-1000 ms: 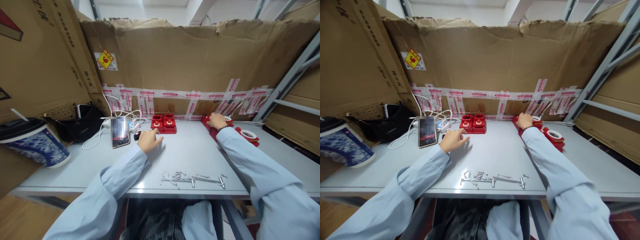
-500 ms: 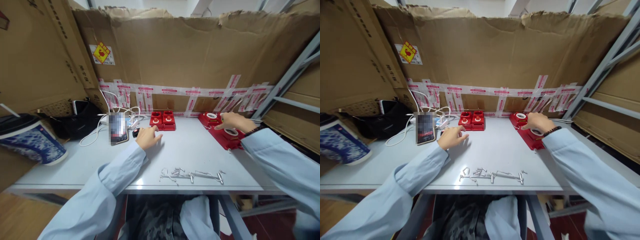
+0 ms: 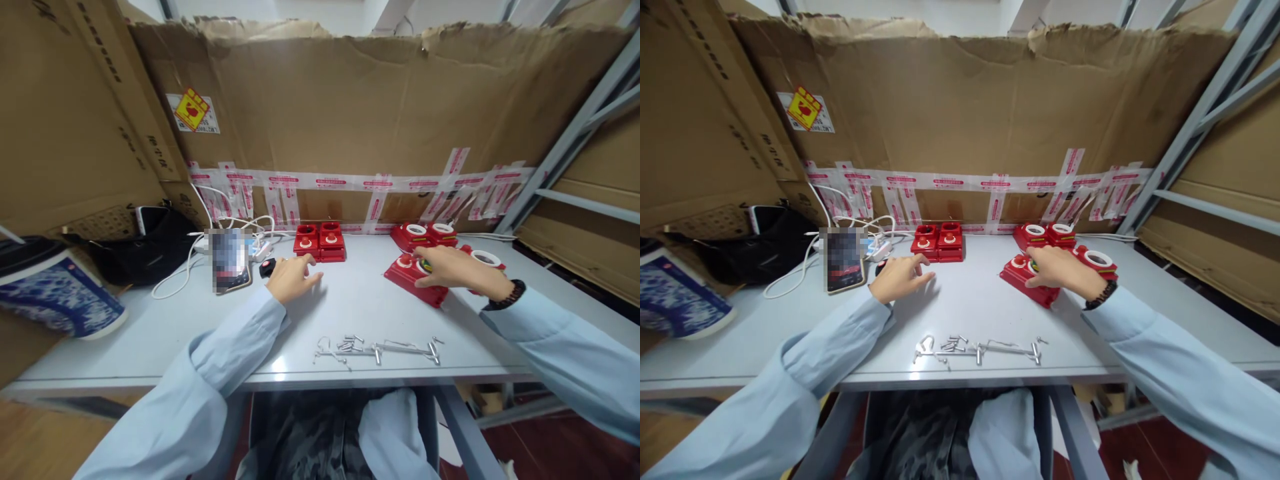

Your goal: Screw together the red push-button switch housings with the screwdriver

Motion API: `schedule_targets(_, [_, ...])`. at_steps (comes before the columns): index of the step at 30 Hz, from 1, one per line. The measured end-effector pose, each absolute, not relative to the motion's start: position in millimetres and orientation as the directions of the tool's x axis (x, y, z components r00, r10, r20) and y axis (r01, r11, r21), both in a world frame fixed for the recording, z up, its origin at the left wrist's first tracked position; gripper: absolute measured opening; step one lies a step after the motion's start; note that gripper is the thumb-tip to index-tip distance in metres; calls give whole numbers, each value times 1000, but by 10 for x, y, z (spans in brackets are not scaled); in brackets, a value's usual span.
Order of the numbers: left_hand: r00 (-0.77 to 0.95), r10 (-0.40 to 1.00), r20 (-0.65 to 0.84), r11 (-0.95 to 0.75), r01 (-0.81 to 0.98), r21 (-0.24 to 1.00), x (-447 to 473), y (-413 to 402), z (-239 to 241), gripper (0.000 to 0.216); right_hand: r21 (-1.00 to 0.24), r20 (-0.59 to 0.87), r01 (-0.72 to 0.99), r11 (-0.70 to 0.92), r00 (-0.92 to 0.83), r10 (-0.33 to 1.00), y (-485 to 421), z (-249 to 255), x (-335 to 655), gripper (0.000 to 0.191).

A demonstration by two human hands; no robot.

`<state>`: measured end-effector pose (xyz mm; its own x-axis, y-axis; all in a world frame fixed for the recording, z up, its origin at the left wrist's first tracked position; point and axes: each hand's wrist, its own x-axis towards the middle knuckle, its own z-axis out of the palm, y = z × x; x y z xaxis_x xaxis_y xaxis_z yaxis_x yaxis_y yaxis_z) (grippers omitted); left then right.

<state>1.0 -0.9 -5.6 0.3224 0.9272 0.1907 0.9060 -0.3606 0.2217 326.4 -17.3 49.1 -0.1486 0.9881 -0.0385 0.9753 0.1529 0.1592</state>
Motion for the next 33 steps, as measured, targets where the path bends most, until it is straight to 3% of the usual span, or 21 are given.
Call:
schedule_targets(4, [520, 827, 215, -562, 778, 280, 15, -58, -26, 42, 146, -33, 936, 321, -320, 947, -245, 463, 2841, 59])
schedule_targets(7, [678, 690, 253, -718, 596, 360, 52, -120, -2, 67, 88, 16, 873, 480, -483, 875, -293, 439, 2466, 53])
schedule_targets(11, [709, 650, 274, -744, 521, 418, 79, -147, -8, 98, -50, 109, 760, 647, -640, 760, -348, 391, 2032, 55])
schedule_targets(14, [711, 678, 188, -703, 552, 448, 40, -114, -32, 100, -229, 239, 634, 738, -698, 674, -376, 421, 1879, 39])
schedule_targets(17, [725, 685, 75, -671, 587, 452, -5, -81, -42, 89, -405, 463, 579, 708, -538, 705, -365, 495, 1934, 18])
schedule_targets(20, [748, 659, 84, -683, 548, 483, -24, -62, -36, 78, -603, 628, 521, 604, -157, 762, -299, 484, 2134, 15])
schedule_targets(22, [755, 649, 93, -682, 522, 512, -34, -49, -32, 74, -740, 591, 408, 534, 17, 806, -233, 400, 2286, 14])
schedule_targets(25, [754, 653, 77, -664, 520, 538, -57, -27, -33, 72, -838, 497, 327, 438, 124, 859, -148, 254, 2480, 14])
schedule_targets(28, [735, 676, 53, -637, 547, 542, -81, -17, -31, 75, -770, 494, 507, 388, 88, 865, -140, 255, 2629, 16])
schedule_targets(30, [721, 692, 44, -630, 573, 524, -88, -20, -23, 78, -552, 514, 762, 339, -9, 858, -186, 370, 2722, 20])
schedule_targets(33, [719, 693, 53, -643, 583, 496, -85, -28, -13, 77, -323, 339, 904, 280, -166, 926, -291, 621, 2874, 26])
